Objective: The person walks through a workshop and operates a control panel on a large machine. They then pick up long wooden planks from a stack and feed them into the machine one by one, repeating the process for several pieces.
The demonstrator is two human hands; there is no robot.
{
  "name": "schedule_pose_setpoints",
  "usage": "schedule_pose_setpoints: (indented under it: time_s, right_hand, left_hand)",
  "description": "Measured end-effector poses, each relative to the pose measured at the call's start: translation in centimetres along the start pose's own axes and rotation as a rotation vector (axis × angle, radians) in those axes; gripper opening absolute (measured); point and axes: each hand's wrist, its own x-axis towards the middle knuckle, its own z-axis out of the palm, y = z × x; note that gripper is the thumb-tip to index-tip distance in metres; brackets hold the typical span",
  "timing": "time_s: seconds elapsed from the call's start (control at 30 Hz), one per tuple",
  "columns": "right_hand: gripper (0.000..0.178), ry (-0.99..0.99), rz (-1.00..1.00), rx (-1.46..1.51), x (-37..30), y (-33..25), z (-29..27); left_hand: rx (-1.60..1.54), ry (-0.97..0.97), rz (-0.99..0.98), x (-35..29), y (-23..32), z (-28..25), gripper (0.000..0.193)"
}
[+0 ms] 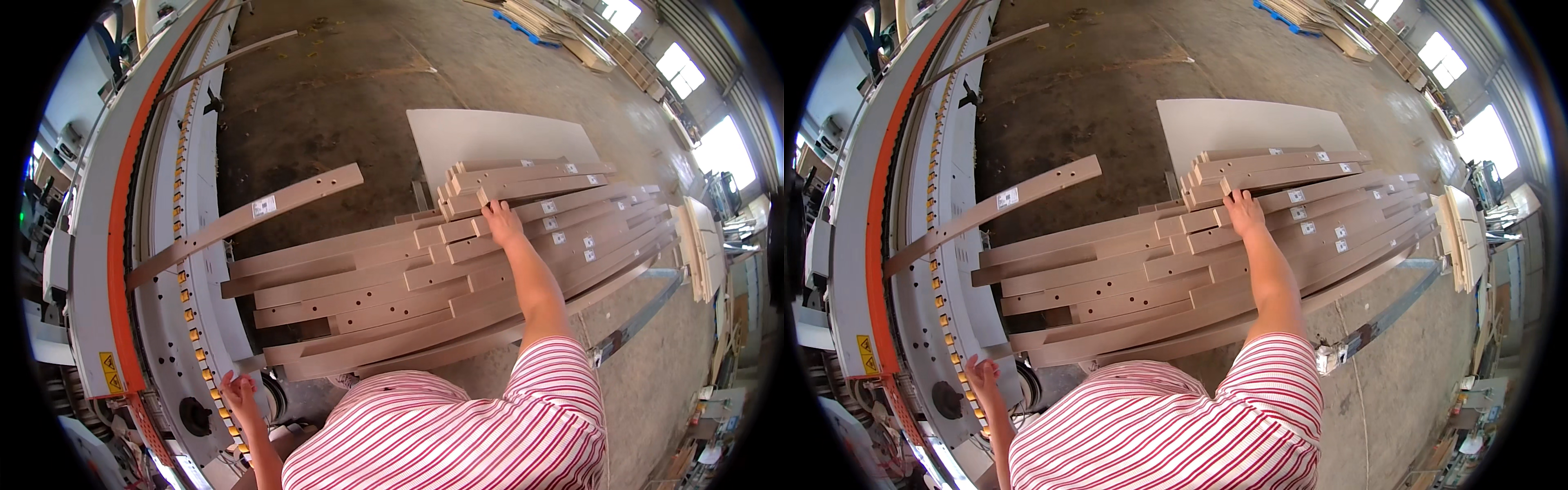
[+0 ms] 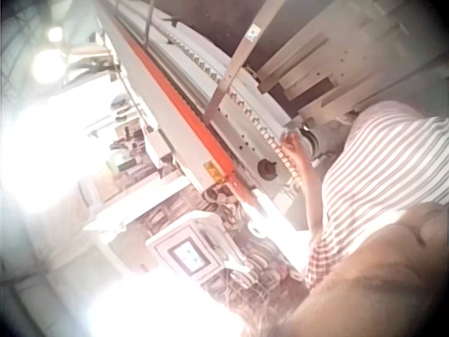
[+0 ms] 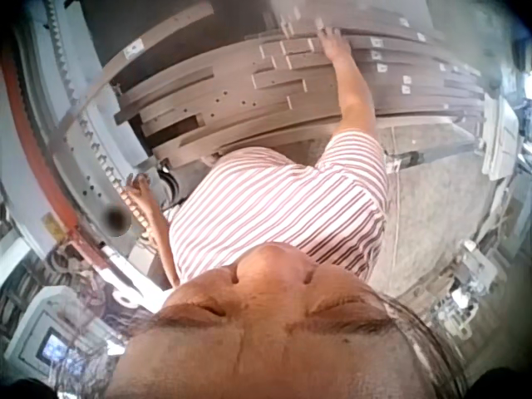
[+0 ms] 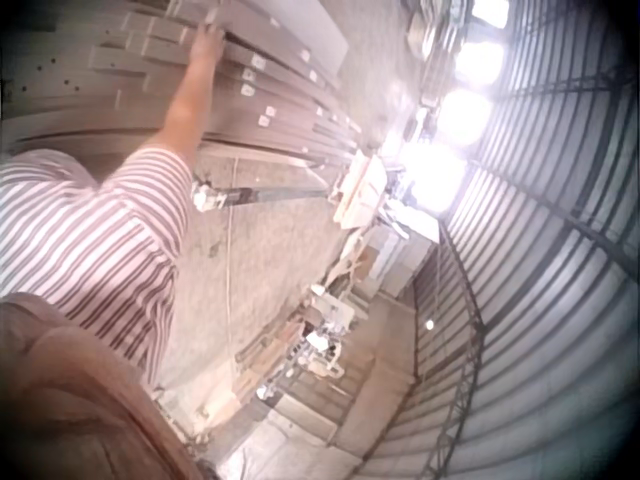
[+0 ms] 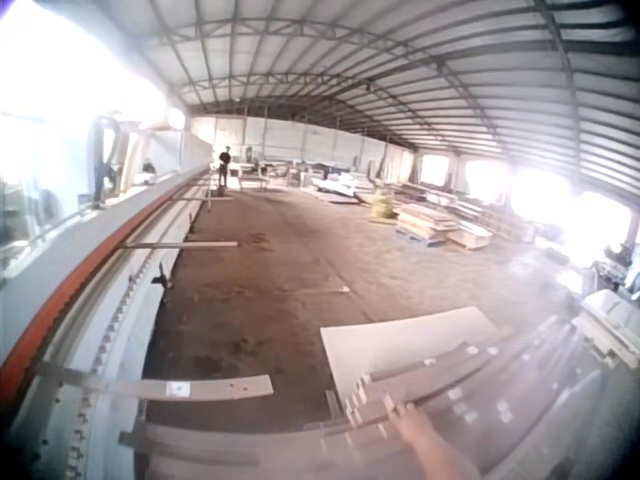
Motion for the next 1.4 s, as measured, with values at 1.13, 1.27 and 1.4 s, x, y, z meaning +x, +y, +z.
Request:
schedule_pose_setpoints:
  time_s: [1.13,1.27,1.4]
  right_hand:
    - [0.059,-0.161,-0.874,0.606,-11.4,-24.1,-11.0]
    - [0.061,-0.134,-1.010,0.713,-12.8,-28.9,-13.0]
    - [0.065,-0.243,-1.031,0.765,-13.9,-31.9,-13.9]
  left_hand:
    - [-0.923,-0.202,-0.290,-4.1,5.3,6.0,0.065]
    - [-1.058,0.172,-0.230,-1.4,4.2,3.4,0.025]
    - [-0.852,0.375,-0.203,-0.5,4.3,-0.2,0.019]
